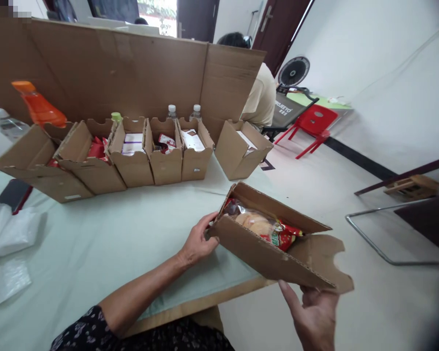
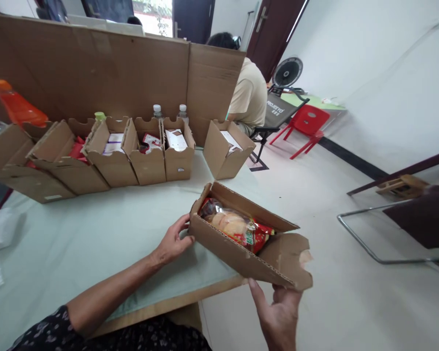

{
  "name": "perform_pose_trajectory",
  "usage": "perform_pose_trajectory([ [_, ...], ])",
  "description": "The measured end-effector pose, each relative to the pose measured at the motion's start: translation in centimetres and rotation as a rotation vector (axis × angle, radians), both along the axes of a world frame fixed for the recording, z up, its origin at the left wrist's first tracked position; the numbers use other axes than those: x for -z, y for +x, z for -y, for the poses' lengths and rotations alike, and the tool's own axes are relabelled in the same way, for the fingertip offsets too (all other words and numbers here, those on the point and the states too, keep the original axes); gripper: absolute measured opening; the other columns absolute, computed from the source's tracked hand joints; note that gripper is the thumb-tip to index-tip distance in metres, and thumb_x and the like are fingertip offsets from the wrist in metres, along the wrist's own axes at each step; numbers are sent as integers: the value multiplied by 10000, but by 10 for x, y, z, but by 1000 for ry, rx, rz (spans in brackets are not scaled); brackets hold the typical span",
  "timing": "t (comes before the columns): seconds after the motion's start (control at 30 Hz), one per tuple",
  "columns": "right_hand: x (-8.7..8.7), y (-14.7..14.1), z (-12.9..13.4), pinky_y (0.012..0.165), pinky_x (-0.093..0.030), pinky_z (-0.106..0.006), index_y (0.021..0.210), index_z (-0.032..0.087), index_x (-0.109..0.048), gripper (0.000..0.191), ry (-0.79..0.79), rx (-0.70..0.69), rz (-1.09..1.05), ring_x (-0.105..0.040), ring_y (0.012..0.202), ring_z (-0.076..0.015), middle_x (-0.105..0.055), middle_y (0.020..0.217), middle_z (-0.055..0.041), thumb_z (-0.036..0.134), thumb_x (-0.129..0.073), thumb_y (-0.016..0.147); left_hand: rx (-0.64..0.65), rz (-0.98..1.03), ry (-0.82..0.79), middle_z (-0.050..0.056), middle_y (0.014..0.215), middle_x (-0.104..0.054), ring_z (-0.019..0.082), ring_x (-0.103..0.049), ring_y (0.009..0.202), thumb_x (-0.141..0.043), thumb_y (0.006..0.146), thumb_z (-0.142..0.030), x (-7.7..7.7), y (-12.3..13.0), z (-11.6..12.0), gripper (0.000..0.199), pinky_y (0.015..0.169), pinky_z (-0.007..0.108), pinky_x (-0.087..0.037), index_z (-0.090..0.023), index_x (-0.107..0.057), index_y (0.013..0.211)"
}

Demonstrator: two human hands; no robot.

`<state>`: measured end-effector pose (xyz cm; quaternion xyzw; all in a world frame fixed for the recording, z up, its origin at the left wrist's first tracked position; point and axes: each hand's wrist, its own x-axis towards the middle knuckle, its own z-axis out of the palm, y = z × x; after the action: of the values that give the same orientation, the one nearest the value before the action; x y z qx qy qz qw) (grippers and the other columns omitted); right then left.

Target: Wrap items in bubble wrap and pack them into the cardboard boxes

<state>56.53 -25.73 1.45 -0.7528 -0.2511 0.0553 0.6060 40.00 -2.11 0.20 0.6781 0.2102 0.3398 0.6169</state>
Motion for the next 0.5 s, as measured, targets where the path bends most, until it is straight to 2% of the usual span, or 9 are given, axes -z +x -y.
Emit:
perform_pose_trajectory([
  [0.13,11,-7,-37,1135,-463,-577,1368,260,-578,724,-4,-100,70,-611,1311,-376,-691,1341,-151,507,-827,736,-182,57,-40,121,1430,-640,289,-594,1310,-642,759,-204,5,-43,-3,653,1131,429,-460,-186,-581,1409],
  [0.23,13,-17,-76,1109,-494,-559,1206,268,-697,520,-27,-256,122,-655,1242,-390,-764,1167,-139,486,-815,749,-342,100,-59,129,1351,-677,291,-609,1298,-691,777,-288,5,-78,-18,587,1157,431,-446,-173,-619,1348],
  [0.37,13,-38,-139,1131,-473,-562,1199,251,-704,457,22,-416,168,-662,1231,-371,-768,1136,-136,467,-772,801,-561,139,-64,117,1147,-736,301,-659,1213,-754,747,-345,-1,-116,-52,475,1131,447,-472,-166,-669,1179],
  [0.5,14,-49,-202,1152,-448,-547,1284,238,-636,547,34,-522,170,-622,1291,-354,-718,1281,-151,488,-760,814,-666,135,-48,89,1156,-729,272,-671,1176,-728,719,-274,-7,-136,-91,480,1077,401,-508,-174,-653,1182],
])
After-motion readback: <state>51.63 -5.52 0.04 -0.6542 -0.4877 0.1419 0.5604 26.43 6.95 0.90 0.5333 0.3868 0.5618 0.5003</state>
